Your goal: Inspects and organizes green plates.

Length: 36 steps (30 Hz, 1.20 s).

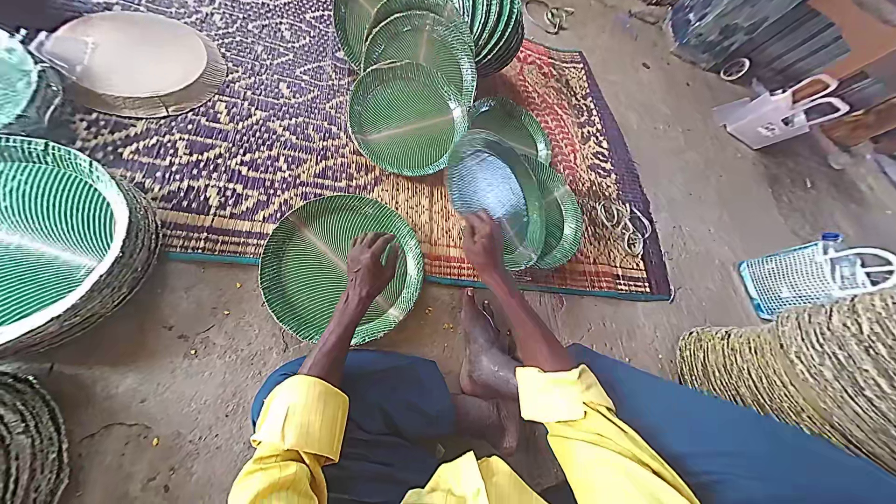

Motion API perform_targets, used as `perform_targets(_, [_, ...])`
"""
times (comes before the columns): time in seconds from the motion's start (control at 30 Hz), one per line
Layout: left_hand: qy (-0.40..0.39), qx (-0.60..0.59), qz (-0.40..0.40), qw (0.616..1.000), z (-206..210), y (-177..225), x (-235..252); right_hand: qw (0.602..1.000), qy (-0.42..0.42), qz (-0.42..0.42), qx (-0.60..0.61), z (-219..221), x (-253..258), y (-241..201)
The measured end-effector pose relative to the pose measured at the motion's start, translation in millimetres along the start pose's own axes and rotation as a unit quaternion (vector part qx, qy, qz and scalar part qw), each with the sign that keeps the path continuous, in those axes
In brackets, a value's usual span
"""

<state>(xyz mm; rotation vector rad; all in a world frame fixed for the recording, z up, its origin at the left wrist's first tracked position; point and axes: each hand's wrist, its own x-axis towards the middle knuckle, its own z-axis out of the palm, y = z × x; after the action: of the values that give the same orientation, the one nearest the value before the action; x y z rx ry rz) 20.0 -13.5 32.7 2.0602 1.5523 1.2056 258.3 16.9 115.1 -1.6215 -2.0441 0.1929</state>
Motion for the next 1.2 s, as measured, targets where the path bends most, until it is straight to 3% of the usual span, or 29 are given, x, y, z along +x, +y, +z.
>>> perform_targets(0.07, [0.142, -0.004, 0.071, 0.987, -8, 2, 3, 0.996, -0.039, -0.073, 0.015, 27, -21, -38])
perform_targets(0.13, [0.203, 0.003, 0.112, 0.973, -18, 5, 1, 0.98, -0.137, -0.138, 0.047, 63, -51, -69])
perform_targets(0.2, [0.185, 0.024, 0.111, 0.976, -21, 9, -8, 0.935, -0.27, -0.221, 0.056, 93, -83, -86])
perform_targets(0.27, [0.087, 0.051, 0.067, 0.993, -18, 7, -16, 0.861, -0.431, -0.271, 0.017, 106, -99, -99])
perform_targets(0.3, [0.018, 0.065, 0.029, 0.997, -17, 4, -18, 0.845, -0.461, -0.269, 0.02, 107, -102, -101])
perform_targets(0.4, [-0.179, 0.105, -0.127, 0.97, -14, -4, -9, 0.883, -0.398, -0.242, 0.064, 94, -89, -78])
perform_targets(0.5, [-0.296, 0.139, -0.176, 0.928, -7, -8, -1, 0.913, -0.38, -0.143, 0.043, 54, -45, -38])
perform_targets(0.6, [-0.332, 0.137, -0.146, 0.922, 6, -2, 0, 0.986, -0.158, -0.029, 0.052, 18, -14, 13])
perform_targets(0.67, [-0.34, 0.132, -0.133, 0.922, 11, 3, 0, 0.998, -0.049, 0.036, 0.008, 0, 0, 39])
perform_targets(0.73, [-0.325, 0.116, -0.131, 0.929, 11, 5, 2, 0.994, -0.039, 0.099, -0.016, -8, 14, 59])
perform_targets(0.83, [-0.314, 0.098, -0.142, 0.934, 8, 5, 4, 0.983, -0.088, 0.162, -0.015, -1, 26, 74])
perform_targets(1.2, [-0.324, 0.111, -0.142, 0.929, 10, 6, 3, 0.975, -0.09, 0.2, 0.034, -5, 32, 75])
